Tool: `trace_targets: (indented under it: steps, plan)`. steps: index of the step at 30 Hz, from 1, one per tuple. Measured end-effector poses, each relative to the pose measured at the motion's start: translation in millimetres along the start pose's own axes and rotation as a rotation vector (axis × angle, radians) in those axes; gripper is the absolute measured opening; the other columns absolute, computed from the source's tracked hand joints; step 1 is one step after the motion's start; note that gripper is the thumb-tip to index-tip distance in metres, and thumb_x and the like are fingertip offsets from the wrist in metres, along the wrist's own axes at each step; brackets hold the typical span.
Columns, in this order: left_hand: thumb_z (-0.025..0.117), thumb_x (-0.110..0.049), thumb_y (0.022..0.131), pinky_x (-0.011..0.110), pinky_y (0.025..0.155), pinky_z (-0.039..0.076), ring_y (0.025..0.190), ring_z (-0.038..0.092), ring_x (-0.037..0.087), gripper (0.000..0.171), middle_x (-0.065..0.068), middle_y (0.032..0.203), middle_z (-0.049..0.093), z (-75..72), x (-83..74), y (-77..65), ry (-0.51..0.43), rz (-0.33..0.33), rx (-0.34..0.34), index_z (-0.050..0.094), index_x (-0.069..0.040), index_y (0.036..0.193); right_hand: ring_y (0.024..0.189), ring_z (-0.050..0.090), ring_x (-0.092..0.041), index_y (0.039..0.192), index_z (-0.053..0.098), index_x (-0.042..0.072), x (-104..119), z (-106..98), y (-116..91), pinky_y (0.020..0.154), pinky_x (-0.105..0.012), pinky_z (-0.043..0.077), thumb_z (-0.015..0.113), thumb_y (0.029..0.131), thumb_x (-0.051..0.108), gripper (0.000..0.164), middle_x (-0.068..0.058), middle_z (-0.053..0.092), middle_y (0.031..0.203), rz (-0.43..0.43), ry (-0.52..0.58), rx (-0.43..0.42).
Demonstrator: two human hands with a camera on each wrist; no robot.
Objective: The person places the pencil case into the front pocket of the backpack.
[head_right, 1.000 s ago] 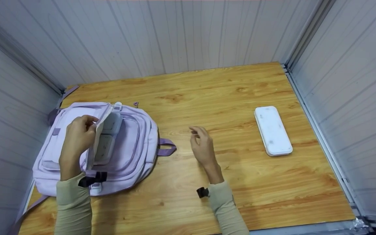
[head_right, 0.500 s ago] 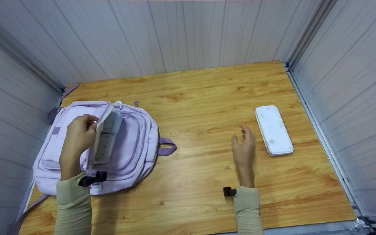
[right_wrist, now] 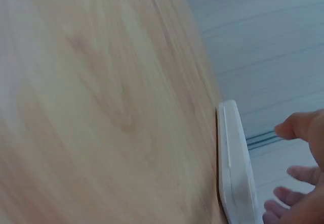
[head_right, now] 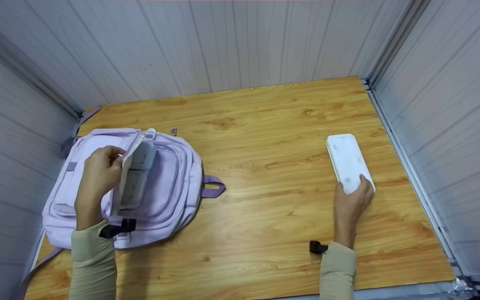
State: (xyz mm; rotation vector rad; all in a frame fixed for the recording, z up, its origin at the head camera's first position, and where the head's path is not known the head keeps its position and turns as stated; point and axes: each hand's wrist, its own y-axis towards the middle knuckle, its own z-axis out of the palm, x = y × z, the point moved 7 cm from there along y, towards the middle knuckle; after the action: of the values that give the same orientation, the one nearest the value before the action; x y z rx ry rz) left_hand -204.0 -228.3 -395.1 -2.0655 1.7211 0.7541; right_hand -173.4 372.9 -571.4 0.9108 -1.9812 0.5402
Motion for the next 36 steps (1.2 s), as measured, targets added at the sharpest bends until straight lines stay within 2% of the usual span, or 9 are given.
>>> trace_targets:
  steps: [5, 10, 14, 18, 25, 31, 36]
  plan:
    - [0.046, -0.002, 0.093, 0.045, 0.081, 0.044, 0.090, 0.054, 0.033, 0.024, 0.020, 0.098, 0.056, -0.1, -0.2, 0.1, -0.003, 0.002, -0.001, 0.062, 0.005, 0.108, 0.144, 0.004, -0.034, 0.152, 0.012, 0.009, -16, -5, 4, 0.115, -0.050, 0.011, 0.061, 0.088, 0.033, 0.084, -0.017, 0.006, 0.157, 0.102, -0.113, 0.085]
    - [0.047, -0.001, 0.092, 0.045, 0.082, 0.044, 0.090, 0.054, 0.034, 0.023, 0.020, 0.097, 0.057, -1.5, -0.7, 0.4, -0.006, 0.007, -0.011, 0.063, 0.005, 0.108, 0.143, 0.003, -0.037, 0.152, 0.000, 0.010, -23, -2, 5, 0.113, -0.054, 0.014, 0.064, 0.087, 0.033, 0.095, -0.014, -0.008, 0.157, 0.134, -0.112, 0.203]
    - [0.047, -0.001, 0.092, 0.046, 0.083, 0.044, 0.091, 0.055, 0.034, 0.023, 0.020, 0.098, 0.057, -2.5, -0.7, 0.5, -0.007, 0.004, -0.016, 0.063, 0.005, 0.108, 0.145, -0.004, -0.037, 0.152, -0.009, 0.010, -26, -4, 13, 0.116, -0.052, 0.013, 0.065, 0.086, 0.041, 0.104, -0.013, -0.017, 0.157, 0.158, -0.138, 0.243]
    - [0.047, -0.001, 0.092, 0.046, 0.082, 0.044, 0.091, 0.055, 0.034, 0.024, 0.021, 0.098, 0.057, -2.7, -0.7, -0.5, -0.003, 0.004, -0.011, 0.063, 0.006, 0.108, 0.145, -0.006, -0.041, 0.151, -0.013, 0.005, -27, -4, 19, 0.117, -0.052, 0.012, 0.065, 0.086, 0.039, 0.107, -0.019, -0.016, 0.157, 0.152, -0.182, 0.267]
    - [0.048, -0.001, 0.092, 0.046, 0.082, 0.044, 0.090, 0.055, 0.034, 0.023, 0.021, 0.098, 0.058, -4.5, -0.8, -1.6, -0.003, 0.005, -0.027, 0.063, 0.006, 0.107, 0.143, 0.011, -0.040, 0.152, -0.001, 0.004, -26, -3, 20, 0.116, -0.049, 0.018, 0.069, 0.083, 0.037, 0.104, -0.020, 0.000, 0.157, 0.146, -0.185, 0.213]
    - [0.048, -0.002, 0.092, 0.047, 0.083, 0.044, 0.092, 0.056, 0.035, 0.023, 0.021, 0.099, 0.058, -4.2, 0.1, -1.1, -0.002, -0.001, -0.025, 0.063, 0.005, 0.108, 0.147, 0.000, -0.031, 0.154, -0.005, 0.012, -31, -4, 15, 0.118, -0.043, 0.012, 0.068, 0.082, 0.048, 0.109, -0.011, -0.010, 0.160, 0.166, -0.141, 0.222]
    - [0.048, -0.002, 0.092, 0.047, 0.082, 0.044, 0.091, 0.056, 0.035, 0.023, 0.021, 0.098, 0.058, -4.9, 0.0, -1.1, -0.002, -0.002, -0.027, 0.063, 0.006, 0.107, 0.148, -0.001, -0.028, 0.154, -0.004, 0.016, -30, -6, 11, 0.119, -0.043, 0.011, 0.068, 0.082, 0.049, 0.107, -0.008, -0.009, 0.161, 0.147, -0.105, 0.198]
